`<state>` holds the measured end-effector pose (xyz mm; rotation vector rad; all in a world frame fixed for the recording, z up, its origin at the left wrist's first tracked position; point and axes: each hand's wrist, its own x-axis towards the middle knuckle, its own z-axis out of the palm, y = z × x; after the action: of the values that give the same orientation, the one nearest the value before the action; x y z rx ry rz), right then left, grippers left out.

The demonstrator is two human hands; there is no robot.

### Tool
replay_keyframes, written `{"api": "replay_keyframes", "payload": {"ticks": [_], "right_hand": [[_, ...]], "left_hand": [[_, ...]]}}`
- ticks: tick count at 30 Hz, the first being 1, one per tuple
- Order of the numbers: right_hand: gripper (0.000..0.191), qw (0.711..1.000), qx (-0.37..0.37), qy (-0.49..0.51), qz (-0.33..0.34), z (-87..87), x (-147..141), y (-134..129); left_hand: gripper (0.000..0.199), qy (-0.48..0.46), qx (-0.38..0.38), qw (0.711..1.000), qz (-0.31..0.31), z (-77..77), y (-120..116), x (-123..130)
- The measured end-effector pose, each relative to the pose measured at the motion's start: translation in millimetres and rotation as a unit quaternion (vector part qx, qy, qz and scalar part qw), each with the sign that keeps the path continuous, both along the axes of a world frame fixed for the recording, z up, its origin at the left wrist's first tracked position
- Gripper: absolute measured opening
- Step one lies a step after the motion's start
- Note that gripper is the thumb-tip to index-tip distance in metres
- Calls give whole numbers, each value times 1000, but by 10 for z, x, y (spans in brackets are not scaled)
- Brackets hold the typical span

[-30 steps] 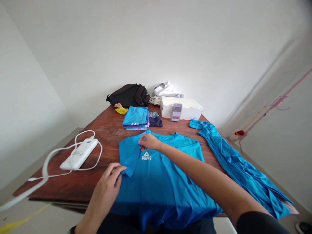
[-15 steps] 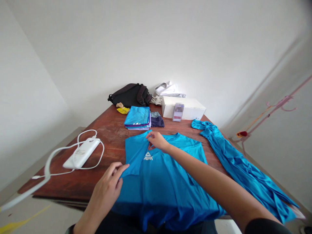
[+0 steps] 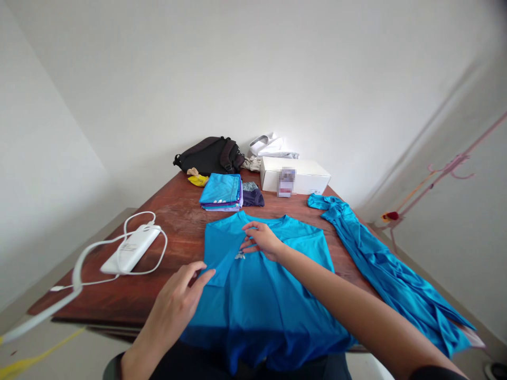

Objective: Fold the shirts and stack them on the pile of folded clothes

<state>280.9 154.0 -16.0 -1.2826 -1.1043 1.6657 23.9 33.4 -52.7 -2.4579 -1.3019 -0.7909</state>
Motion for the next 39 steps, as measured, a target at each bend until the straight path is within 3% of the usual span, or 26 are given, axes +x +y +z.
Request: {"api": "replay_keyframes", "payload": {"ticks": [2, 5, 11, 16, 20, 22, 25, 30, 34, 39], "right_hand": [[12, 1000, -6, 19, -4, 44, -34, 7], [10, 1000, -9, 13, -2, 55, -65, 9], [18, 988, 67, -133, 37, -69, 17, -2], [22, 923, 176, -318, 123, -134, 163, -55], [24, 875, 251, -392, 135, -156, 182, -93], [23, 855, 284, -419, 115, -137, 191, -81], [23, 830, 325, -451, 54, -40, 331, -11], [17, 799, 347, -491, -32, 140, 1017, 128], [17, 786, 345, -512, 26, 58, 1559, 73], [17, 770, 406, -482, 94, -186, 1763, -116]], "left_hand": [[51, 34, 13, 999, -37, 43, 51, 41], [40, 37, 17, 995, -88, 102, 112, 89], [21, -62, -56, 987, -135, 78, 78, 81], [18, 7, -154, 980, -130, 54, -34, 24], [38, 43, -192, 972, -127, 201, -2, 30], [42, 31, -202, 972, -114, 307, 155, 78], [38, 7, -214, 971, -107, 417, 583, 201], [37, 0, -241, 955, -172, 376, 1330, 456], [38, 2, -264, 942, -208, 287, 1564, 671], [23, 8, -289, 928, -235, 265, 1616, 848]]}}
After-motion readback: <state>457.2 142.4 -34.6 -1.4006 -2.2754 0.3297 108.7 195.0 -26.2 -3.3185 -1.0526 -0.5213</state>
